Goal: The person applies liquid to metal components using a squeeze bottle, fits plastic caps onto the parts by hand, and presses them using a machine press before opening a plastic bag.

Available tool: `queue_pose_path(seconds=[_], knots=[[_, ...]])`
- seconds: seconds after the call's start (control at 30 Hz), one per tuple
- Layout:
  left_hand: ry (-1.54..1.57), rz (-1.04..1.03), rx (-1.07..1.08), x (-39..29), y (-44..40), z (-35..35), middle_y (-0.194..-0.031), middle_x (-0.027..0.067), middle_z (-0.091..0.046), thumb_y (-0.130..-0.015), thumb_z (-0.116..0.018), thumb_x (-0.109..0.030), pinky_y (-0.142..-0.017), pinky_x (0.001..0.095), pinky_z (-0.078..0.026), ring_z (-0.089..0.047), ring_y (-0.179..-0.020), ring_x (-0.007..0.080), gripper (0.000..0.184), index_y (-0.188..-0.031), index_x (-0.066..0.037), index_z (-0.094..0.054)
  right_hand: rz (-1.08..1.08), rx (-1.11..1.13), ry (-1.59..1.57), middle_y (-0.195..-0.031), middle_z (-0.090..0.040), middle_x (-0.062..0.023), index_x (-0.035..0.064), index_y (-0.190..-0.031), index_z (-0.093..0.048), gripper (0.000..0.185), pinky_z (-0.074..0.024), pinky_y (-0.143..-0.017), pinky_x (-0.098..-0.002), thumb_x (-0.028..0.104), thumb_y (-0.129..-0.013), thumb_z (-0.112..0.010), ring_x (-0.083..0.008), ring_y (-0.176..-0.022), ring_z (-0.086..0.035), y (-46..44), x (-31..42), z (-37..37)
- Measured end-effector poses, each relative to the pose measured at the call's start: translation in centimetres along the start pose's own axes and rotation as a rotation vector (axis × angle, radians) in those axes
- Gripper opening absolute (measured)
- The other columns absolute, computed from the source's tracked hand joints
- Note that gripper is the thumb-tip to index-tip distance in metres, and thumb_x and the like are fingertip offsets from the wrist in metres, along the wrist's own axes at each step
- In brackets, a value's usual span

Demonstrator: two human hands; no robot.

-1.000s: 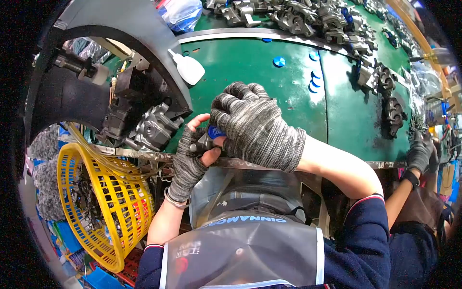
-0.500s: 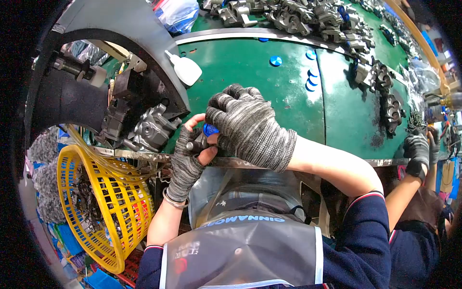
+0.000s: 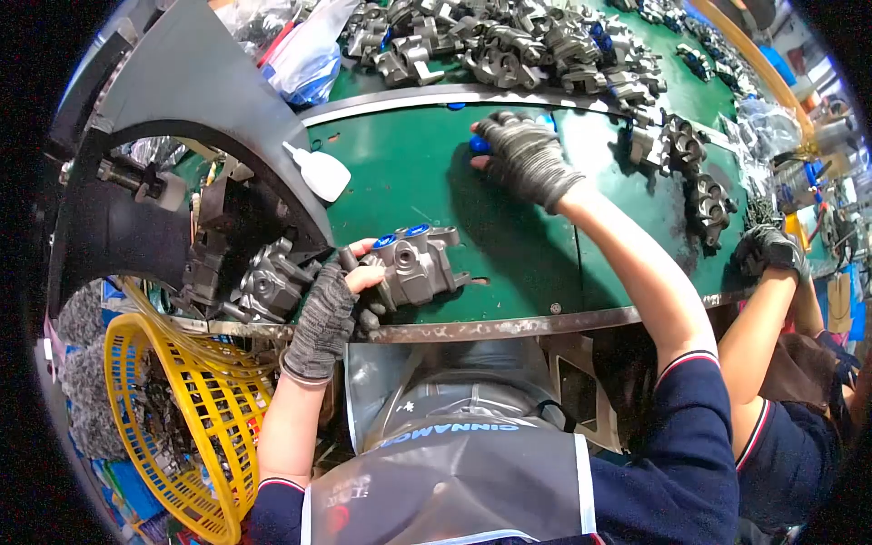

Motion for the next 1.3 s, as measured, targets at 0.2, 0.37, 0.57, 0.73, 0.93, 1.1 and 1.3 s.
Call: queue_pose_path(seconds=[0.2,0.37,0.57,0.73,0.93,1.1,1.3], knots=[[-0.102,-0.269,-0.268,0.4,8.0,1.2,-0.098,0.011,-0.052,-0.078,-0.051,-0.018,-0.06,0.0228,-0.047,-0.056,-0.076,0.0145,0.048,-0.121,-0.003,-0.035,0.106,-0.004,0.31,-0.089,-0.055,-0.0147,0.006,-0.088,-0.056,0.02,-0.0432,-0.075,-0.0382,0.023,-0.077,-0.052,-0.0296,-0.088,-0.053,-1.3,0.6,-1.6],[0.141,-0.314,-0.823,2.5,11.9,7.0,-0.1,0.0065,-0.052,-0.08,-0.05,-0.02,-0.058,0.0207,-0.044,-0.055,-0.078,0.0135,0.036,-0.111,-0.004,-0.042,-0.084,0.029,0.031,-0.078,-0.056,-0.0148,0.0068,-0.083,-0.058,0.016,-0.0441,-0.064,-0.0394,0.02,-0.077,-0.051,-0.0311,-0.074,-0.056,-0.2,-0.7,-0.5],[0.4,-0.232,-0.597,2.7,8.8,8.5,-0.094,0.0078,-0.056,-0.081,-0.05,-0.024,-0.056,0.0216,-0.044,-0.059,-0.076,0.016,0.033,-0.106,-0.003,-0.047,0.048,0.017,-0.005,-0.091,-0.055,-0.0132,0.0096,-0.099,-0.056,0.029,-0.0443,-0.071,-0.0401,0.02,-0.073,-0.061,-0.0315,-0.084,-0.054,2.1,-2.3,1.7],[0.434,-0.225,-0.488,2.5,7.5,8.5,-0.09,0.0093,-0.056,-0.082,-0.049,-0.018,-0.052,0.0185,-0.042,-0.056,-0.069,0.0131,0.027,-0.106,-0.004,-0.049,0.031,0.113,0.008,-0.096,-0.054,-0.012,0.0097,-0.1,-0.055,0.035,-0.041,-0.079,-0.041,0.028,-0.072,-0.061,-0.0305,-0.093,-0.05,1.9,-0.7,1.0],[0.285,-0.114,-0.747,2.9,7.0,8.1,-0.055,-0.0051,-0.047,-0.076,-0.06,-0.029,-0.036,0.014,-0.03,-0.04,-0.042,0.0028,0.02,-0.086,-0.013,-0.053,0.062,-0.107,0.091,-0.081,-0.057,-0.0114,0.0061,-0.082,-0.057,0.022,-0.0417,-0.071,-0.04,0.022,-0.068,-0.064,-0.0291,-0.083,-0.052,1.8,0.2,0.1],[0.117,-0.449,-0.678,2.6,6.7,5.1,-0.083,-0.0039,-0.051,-0.078,-0.058,-0.015,-0.048,0.0155,-0.036,-0.045,-0.057,0.003,0.031,-0.106,-0.011,-0.048,0.178,-0.237,-0.224,-0.082,-0.056,-0.0112,0.0048,-0.085,-0.057,0.024,-0.0426,-0.07,-0.0361,0.01,-0.064,-0.067,-0.0292,-0.081,-0.053,1.0,5.7,3.3],[-0.146,-0.57,-0.685,2.8,6.2,6.3,-0.098,0.0071,-0.05,-0.075,-0.061,-0.011,-0.084,0.0289,-0.036,-0.046,-0.091,0.0152,0.036,-0.106,-0.002,-0.044,0.527,-0.212,-0.379,-0.088,-0.057,-0.0085,0.0076,-0.083,-0.059,0.032,-0.0416,-0.078,-0.0387,0.013,-0.054,-0.07,-0.0288,-0.088,-0.053,0.1,17.3,3.3]])
Point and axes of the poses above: each hand's wrist, its own y-axis away from the middle knuckle, its own z-axis out of the back of the hand, x = y × z, the point moved 4 cm from there along -y, towards the middle knuckle
